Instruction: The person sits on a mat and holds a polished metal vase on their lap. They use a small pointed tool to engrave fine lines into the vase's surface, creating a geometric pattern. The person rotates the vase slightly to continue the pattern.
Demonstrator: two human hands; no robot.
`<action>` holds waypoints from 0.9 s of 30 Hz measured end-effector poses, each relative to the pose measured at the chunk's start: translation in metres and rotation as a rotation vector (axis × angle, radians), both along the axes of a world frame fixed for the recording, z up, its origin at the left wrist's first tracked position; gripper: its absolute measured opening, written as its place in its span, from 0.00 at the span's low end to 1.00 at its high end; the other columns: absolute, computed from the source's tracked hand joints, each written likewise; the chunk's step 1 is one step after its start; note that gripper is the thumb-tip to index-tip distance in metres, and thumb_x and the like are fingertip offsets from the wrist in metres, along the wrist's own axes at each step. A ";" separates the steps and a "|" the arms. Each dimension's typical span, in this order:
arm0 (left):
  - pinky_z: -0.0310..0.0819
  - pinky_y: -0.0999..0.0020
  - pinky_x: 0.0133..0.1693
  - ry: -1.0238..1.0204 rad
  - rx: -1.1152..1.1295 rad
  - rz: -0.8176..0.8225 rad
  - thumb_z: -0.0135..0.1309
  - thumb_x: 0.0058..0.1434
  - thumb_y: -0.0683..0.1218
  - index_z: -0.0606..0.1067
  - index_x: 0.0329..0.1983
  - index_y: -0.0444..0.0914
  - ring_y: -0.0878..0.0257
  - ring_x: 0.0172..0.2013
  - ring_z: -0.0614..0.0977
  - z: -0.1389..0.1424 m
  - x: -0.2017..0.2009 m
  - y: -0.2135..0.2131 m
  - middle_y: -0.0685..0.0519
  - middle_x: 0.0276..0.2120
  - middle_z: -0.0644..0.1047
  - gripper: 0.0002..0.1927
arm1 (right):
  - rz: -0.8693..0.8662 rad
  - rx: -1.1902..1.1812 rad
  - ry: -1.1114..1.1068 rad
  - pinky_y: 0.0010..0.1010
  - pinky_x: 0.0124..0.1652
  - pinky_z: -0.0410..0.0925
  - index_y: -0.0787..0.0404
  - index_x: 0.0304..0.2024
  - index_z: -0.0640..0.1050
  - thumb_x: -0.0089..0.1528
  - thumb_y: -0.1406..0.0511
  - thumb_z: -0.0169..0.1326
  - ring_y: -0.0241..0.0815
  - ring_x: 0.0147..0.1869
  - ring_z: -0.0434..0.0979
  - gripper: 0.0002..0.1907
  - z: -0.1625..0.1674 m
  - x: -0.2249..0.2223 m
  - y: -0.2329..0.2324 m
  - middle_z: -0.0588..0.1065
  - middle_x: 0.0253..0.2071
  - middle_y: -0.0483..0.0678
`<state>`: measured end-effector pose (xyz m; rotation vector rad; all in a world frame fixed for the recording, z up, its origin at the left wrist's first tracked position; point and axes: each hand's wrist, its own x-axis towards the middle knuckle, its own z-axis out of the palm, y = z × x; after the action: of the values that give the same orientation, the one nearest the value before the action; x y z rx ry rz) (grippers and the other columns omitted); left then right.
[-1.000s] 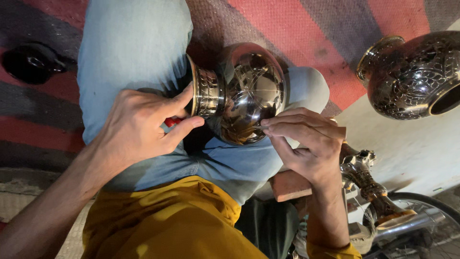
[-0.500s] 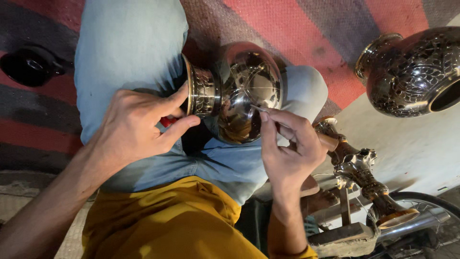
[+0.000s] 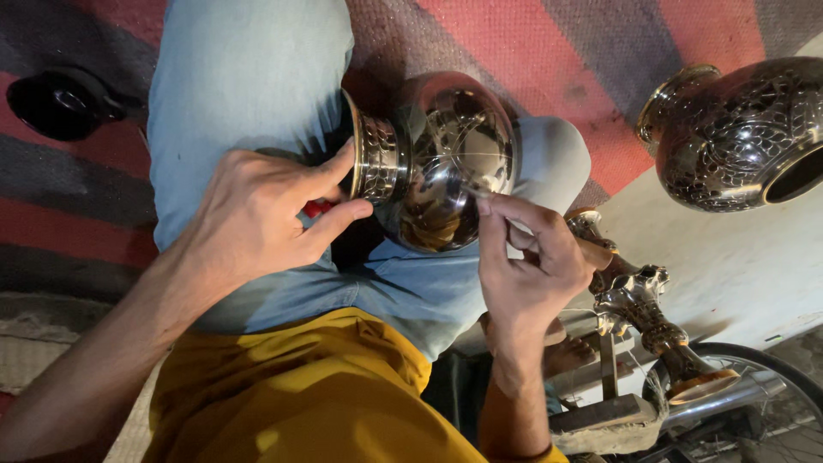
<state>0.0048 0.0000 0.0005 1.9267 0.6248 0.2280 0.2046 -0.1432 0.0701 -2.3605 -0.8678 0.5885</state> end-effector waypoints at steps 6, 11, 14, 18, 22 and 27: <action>0.73 0.67 0.25 0.009 -0.003 -0.007 0.68 0.59 0.47 0.76 0.58 0.30 0.64 0.17 0.79 -0.001 0.000 -0.001 0.52 0.23 0.82 0.27 | 0.145 0.045 0.029 0.11 0.29 0.68 0.62 0.43 0.81 0.66 0.75 0.66 0.23 0.31 0.77 0.07 0.001 0.012 0.001 0.83 0.40 0.45; 0.73 0.68 0.24 0.021 -0.011 -0.024 0.68 0.59 0.47 0.76 0.59 0.29 0.64 0.17 0.79 -0.003 0.000 -0.001 0.52 0.22 0.82 0.28 | 0.248 0.034 -0.004 0.13 0.29 0.65 0.62 0.42 0.81 0.64 0.76 0.67 0.23 0.31 0.76 0.09 0.001 0.020 0.002 0.83 0.39 0.46; 0.73 0.68 0.24 0.016 -0.016 -0.023 0.68 0.59 0.47 0.76 0.59 0.30 0.64 0.17 0.79 -0.002 0.001 0.000 0.52 0.22 0.82 0.28 | 0.365 0.082 0.040 0.12 0.27 0.64 0.62 0.42 0.80 0.64 0.76 0.66 0.22 0.28 0.75 0.09 0.001 0.032 0.003 0.83 0.42 0.46; 0.72 0.68 0.22 0.018 -0.042 -0.019 0.68 0.58 0.46 0.75 0.60 0.28 0.63 0.16 0.79 -0.001 0.001 0.001 0.51 0.22 0.82 0.29 | 0.294 -0.001 0.056 0.12 0.25 0.62 0.63 0.41 0.81 0.64 0.77 0.66 0.23 0.28 0.72 0.08 0.002 0.031 -0.001 0.84 0.42 0.47; 0.73 0.69 0.24 -0.009 -0.023 -0.001 0.69 0.60 0.46 0.76 0.59 0.30 0.63 0.19 0.80 0.001 0.001 0.002 0.51 0.25 0.83 0.27 | 0.376 0.003 0.088 0.17 0.37 0.73 0.63 0.43 0.82 0.64 0.77 0.66 0.29 0.39 0.83 0.08 0.002 0.036 -0.001 0.83 0.43 0.47; 0.72 0.70 0.23 0.003 -0.072 0.013 0.69 0.60 0.46 0.77 0.58 0.30 0.64 0.18 0.80 0.003 0.003 0.004 0.51 0.25 0.83 0.26 | 0.528 0.067 0.149 0.23 0.47 0.78 0.62 0.42 0.81 0.62 0.77 0.65 0.36 0.45 0.86 0.10 0.004 0.050 0.005 0.82 0.45 0.47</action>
<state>0.0073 0.0038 0.0033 1.8550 0.6392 0.2076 0.2546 -0.1383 0.0738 -1.9923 -1.4258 0.9109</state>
